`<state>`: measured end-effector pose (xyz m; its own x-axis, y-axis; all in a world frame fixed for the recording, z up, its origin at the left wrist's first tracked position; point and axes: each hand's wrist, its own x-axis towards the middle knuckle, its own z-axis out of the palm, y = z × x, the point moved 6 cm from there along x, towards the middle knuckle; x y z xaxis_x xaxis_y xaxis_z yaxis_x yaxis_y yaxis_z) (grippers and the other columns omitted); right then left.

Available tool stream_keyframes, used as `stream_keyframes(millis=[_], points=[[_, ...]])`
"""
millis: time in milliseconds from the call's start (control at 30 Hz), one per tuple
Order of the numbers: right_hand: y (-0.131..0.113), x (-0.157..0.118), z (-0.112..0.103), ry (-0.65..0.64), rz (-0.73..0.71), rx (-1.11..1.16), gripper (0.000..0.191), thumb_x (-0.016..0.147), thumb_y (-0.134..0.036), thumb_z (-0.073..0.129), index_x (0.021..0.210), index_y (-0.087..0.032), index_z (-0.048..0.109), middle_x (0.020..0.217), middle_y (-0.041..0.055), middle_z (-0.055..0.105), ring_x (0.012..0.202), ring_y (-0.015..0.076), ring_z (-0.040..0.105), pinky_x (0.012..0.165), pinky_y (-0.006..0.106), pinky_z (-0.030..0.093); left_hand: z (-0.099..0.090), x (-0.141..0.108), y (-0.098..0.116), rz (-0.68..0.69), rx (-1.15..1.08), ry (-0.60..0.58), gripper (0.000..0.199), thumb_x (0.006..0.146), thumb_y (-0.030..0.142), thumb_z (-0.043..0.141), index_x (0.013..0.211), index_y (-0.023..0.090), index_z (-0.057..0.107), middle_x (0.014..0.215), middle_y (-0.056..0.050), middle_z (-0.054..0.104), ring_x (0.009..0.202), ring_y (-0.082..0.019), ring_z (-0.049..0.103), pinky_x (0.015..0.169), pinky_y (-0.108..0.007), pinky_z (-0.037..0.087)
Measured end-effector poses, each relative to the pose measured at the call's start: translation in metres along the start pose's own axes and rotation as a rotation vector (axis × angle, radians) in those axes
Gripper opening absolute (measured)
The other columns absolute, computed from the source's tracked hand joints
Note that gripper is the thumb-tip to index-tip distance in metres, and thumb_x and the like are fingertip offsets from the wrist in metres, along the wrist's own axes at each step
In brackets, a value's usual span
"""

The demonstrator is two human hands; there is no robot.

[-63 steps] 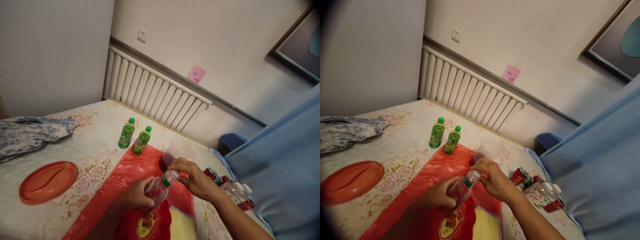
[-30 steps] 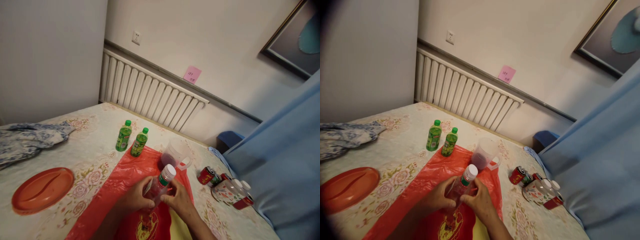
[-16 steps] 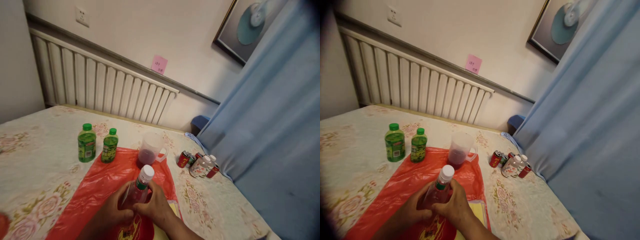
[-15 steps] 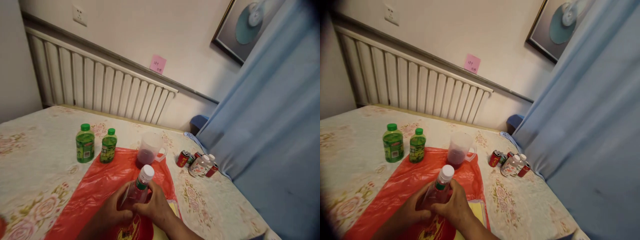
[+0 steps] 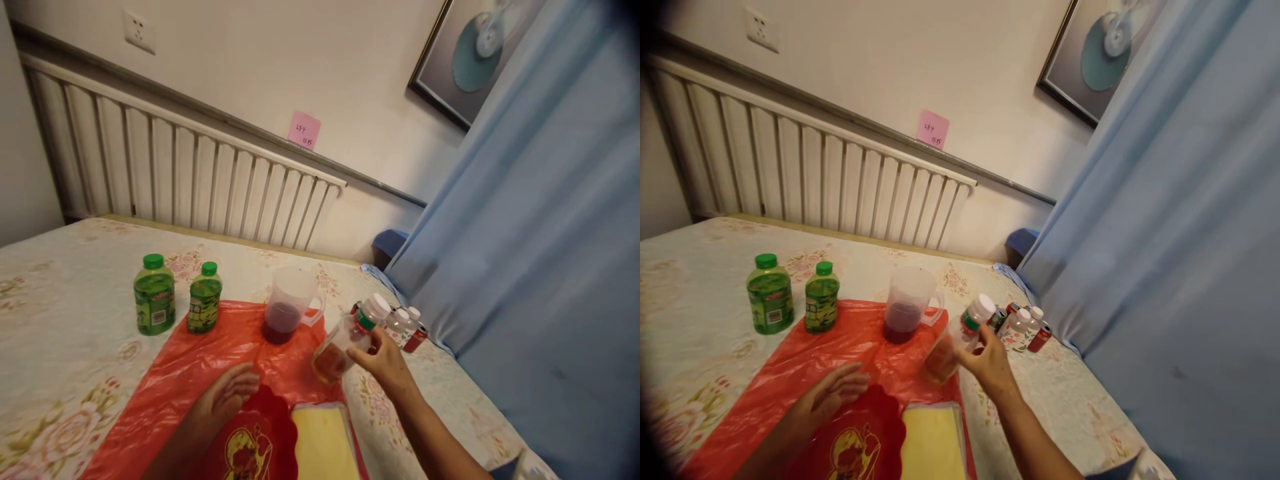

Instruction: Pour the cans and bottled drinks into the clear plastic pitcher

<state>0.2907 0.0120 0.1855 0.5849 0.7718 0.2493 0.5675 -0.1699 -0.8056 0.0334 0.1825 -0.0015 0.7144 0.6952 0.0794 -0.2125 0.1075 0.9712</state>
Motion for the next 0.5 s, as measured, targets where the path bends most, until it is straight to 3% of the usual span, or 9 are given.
stream_keyframes(millis=[200,500], points=[[0.057,0.027,-0.053,0.233,0.017,-0.242,0.032,0.067,-0.041,0.072,0.088,-0.017,0.067,0.075,0.0012,0.069,0.072,0.0228,0.064,0.066,0.033,0.049,0.001,0.001,0.002,-0.030,-0.007,0.059,0.060,0.076,0.061,0.073,0.121,0.023,0.061,0.111,-0.010,0.075,0.104,-0.031,0.070,0.094,-0.043,0.056],[0.147,0.057,-0.069,0.451,0.172,-0.328,0.037,0.054,-0.048,0.070,0.075,-0.019,0.061,0.059,-0.0025,0.057,0.057,0.0206,0.053,0.057,0.031,0.038,-0.003,0.001,-0.002,-0.054,-0.012,0.068,0.064,0.072,0.062,0.076,0.121,0.021,0.063,0.113,-0.011,0.075,0.105,-0.031,0.070,0.093,-0.040,0.057]])
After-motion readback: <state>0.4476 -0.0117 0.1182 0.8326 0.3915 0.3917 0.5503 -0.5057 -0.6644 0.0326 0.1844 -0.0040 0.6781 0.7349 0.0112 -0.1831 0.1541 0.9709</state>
